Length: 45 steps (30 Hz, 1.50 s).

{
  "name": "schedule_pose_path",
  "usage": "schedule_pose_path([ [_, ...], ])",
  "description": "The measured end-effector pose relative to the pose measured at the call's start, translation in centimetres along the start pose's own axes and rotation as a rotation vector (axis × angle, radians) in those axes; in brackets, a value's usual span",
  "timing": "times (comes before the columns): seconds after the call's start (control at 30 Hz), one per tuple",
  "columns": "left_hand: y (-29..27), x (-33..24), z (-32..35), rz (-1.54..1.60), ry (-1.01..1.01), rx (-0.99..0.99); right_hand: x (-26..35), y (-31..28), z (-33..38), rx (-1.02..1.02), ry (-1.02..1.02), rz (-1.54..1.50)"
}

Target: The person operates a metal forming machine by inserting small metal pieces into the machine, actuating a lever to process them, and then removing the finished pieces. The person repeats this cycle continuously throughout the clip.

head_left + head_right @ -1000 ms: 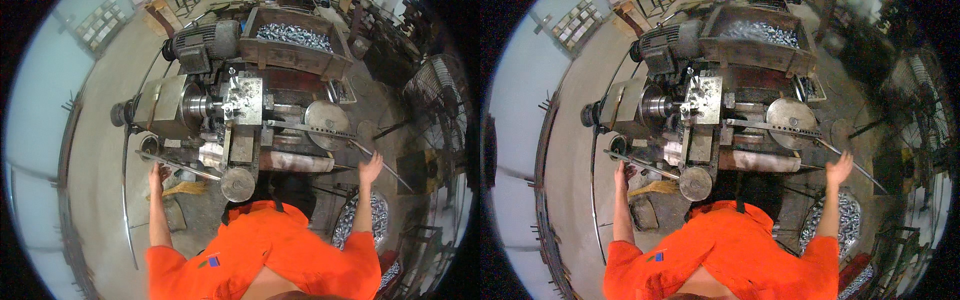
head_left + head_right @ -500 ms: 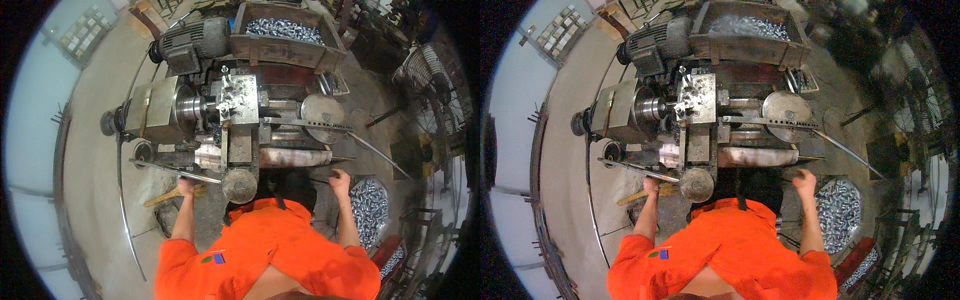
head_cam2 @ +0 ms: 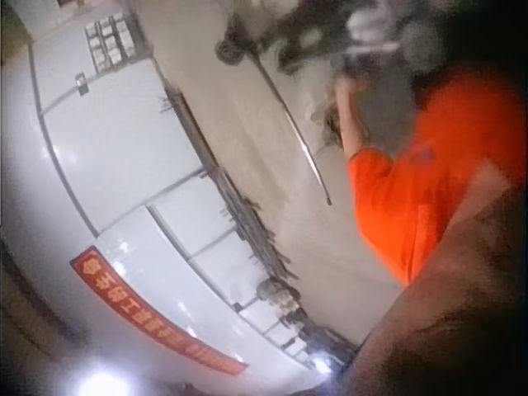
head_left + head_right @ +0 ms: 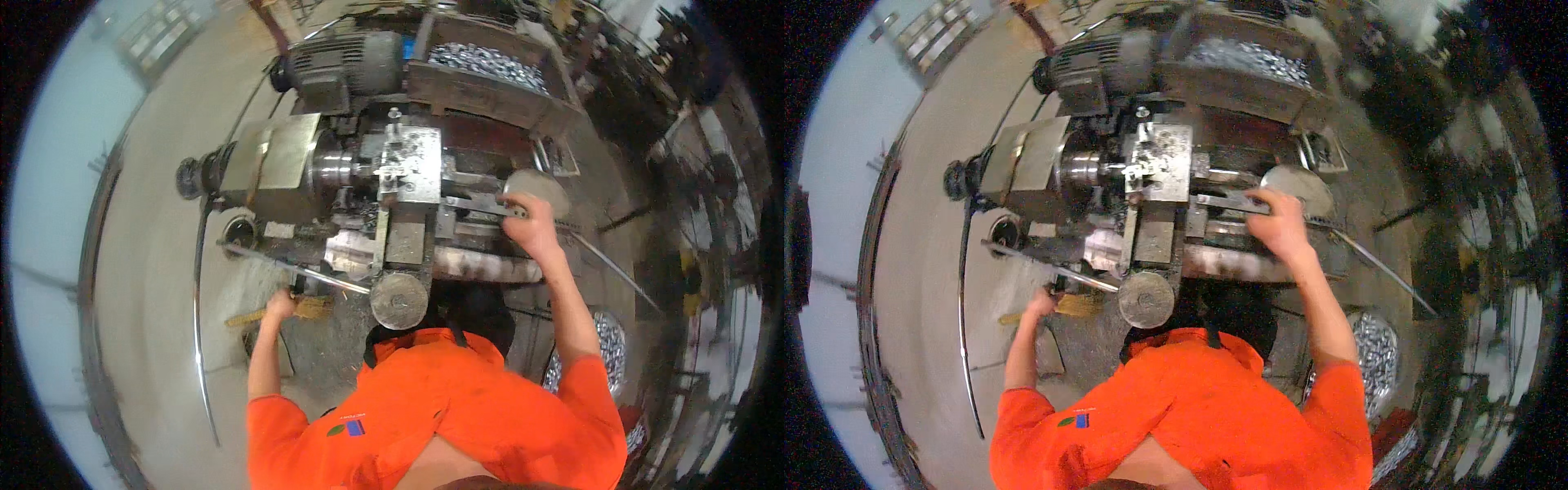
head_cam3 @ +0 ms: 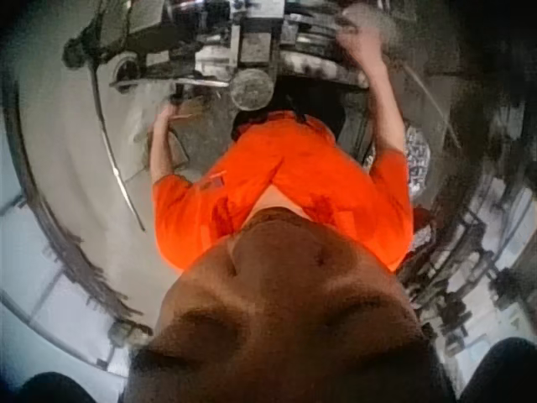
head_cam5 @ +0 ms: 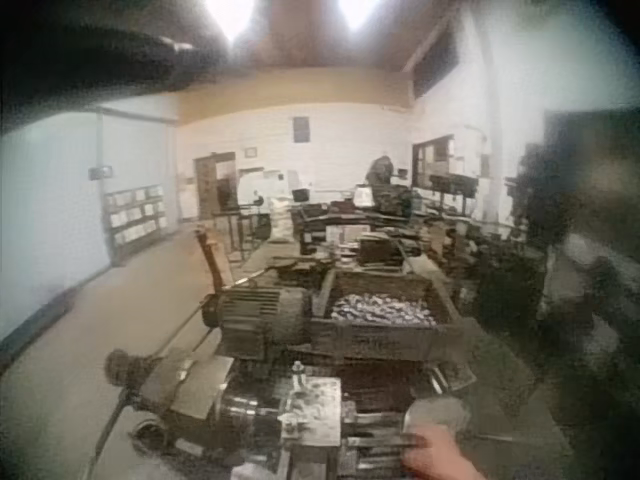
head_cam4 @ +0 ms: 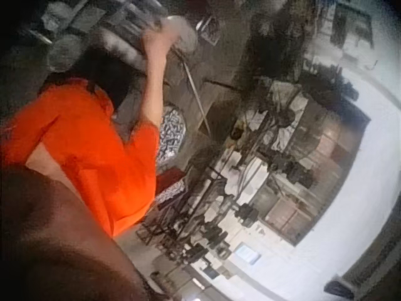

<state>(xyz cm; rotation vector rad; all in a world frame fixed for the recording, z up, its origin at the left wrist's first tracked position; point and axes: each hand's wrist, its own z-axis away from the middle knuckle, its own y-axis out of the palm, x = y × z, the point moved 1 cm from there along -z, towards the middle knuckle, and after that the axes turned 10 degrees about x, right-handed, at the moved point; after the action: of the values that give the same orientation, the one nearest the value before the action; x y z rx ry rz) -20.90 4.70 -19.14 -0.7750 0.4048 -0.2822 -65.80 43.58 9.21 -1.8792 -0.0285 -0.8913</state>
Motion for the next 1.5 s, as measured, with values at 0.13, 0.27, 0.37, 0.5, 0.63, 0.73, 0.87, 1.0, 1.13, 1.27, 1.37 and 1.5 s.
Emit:
schedule_pose_path([
  [0.13, -9.7, -3.1, 8.8, 0.53, 0.219, -0.21, 7.0, 5.0, -8.8, 0.068, -0.363, -0.06],
  [0.27, -18.2, 1.1, 18.1, 0.219, 0.059, -0.857, 12.0, 11.6, -15.0, 0.356, -0.249, 0.152],
  [0.37, -17.1, 7.7, 20.8, 0.273, -0.218, -0.871, 12.9, 14.4, -16.2, 0.37, -0.232, 0.191],
  [0.5, -10.2, 3.7, 20.8, 0.215, -0.525, -0.768, 12.7, 14.5, -16.2, 0.409, -0.268, 0.222],
  [0.63, -8.2, -0.1, 21.0, 0.392, -0.512, -0.605, 12.3, 14.6, -16.0, 0.397, -0.289, 0.208],
  [0.73, -7.8, -4.3, 23.1, 0.213, -0.41, -0.715, 13.1, 13.3, -15.8, 0.509, -0.198, 0.311],
  [0.87, -8.5, -2.6, 22.5, 0.168, -0.275, -0.636, 12.8, 11.4, -15.7, 0.397, -0.339, 0.541],
  [1.0, -10.2, -4.5, 22.3, -0.212, -0.242, -0.694, 8.7, 3.8, -18.4, 0.288, -0.244, 0.506],
  [1.13, -12.3, -8.1, 21.6, -0.326, -0.158, -0.862, 4.5, -3.3, -19.2, -0.236, -0.098, 0.577],
  [1.27, -13.3, -13.3, 21.2, -0.043, 0.251, -0.847, 2.6, -7.2, -16.3, -0.283, -0.143, 0.262],
  [1.37, -13.2, -17.2, 19.1, 0.019, 0.442, -0.738, -0.5, -8.8, -11.6, -0.267, -0.118, 0.18],
  [1.5, -12.0, -22.3, 15.9, 0.045, 0.684, -0.605, -8.4, -10.9, -1.1, -0.243, 0.12, 0.141],
])
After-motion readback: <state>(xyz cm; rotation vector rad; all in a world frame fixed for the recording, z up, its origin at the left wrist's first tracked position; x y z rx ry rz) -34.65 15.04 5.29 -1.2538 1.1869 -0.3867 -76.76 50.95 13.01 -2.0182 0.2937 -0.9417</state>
